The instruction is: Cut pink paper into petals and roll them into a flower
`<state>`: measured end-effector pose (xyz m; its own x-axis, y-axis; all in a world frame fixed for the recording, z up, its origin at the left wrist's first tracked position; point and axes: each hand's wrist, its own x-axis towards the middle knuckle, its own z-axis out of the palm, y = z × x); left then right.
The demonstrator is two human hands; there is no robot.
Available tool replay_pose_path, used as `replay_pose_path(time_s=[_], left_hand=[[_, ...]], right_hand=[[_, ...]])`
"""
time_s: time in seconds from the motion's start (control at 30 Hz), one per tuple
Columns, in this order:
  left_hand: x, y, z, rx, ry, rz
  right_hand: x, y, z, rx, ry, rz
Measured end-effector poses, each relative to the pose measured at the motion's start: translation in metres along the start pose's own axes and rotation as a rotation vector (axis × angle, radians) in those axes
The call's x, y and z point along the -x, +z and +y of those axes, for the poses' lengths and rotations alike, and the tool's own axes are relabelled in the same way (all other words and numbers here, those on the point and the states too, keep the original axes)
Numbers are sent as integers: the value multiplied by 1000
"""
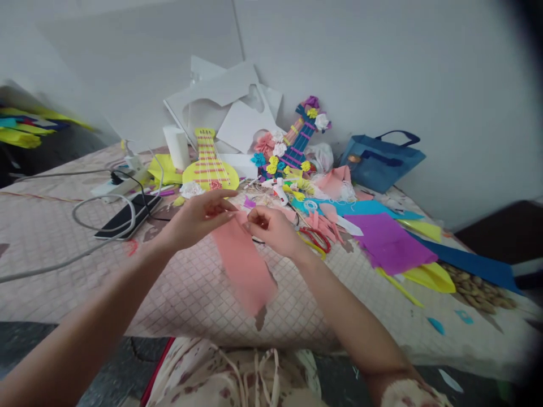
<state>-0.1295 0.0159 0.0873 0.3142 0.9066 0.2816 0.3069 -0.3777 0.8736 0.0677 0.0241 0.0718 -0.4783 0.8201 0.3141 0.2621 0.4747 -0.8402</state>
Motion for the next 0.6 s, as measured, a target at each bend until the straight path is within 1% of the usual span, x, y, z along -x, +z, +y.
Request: replay_pose_path(time_s=[0.07, 0.13, 0.2, 0.3, 0.37, 0.43, 0.5, 0.6], left_hand=[[2, 1, -3, 86, -44, 52], [3, 1, -7, 176, -108, 79], [4, 2, -11, 249, -160, 94], [2, 3, -10, 286, -202, 65], [0, 4, -8, 259, -202, 49], [-4, 5, -5, 222, -197, 59], [-8, 5, -6, 217, -205, 74], [-15, 7, -10, 318, -232, 49]], right_hand=[[1, -2, 1, -135, 21, 54], [2, -4, 1, -252, 42, 45], [2, -6, 1, -317, 60, 25], [2, -8, 3, -343, 77, 28], [0, -9, 5, -354, 73, 21], [-1, -10, 6, -361, 56, 27], [-2, -10, 9, -356, 42, 63], [-4, -11, 18, -364, 61, 166]])
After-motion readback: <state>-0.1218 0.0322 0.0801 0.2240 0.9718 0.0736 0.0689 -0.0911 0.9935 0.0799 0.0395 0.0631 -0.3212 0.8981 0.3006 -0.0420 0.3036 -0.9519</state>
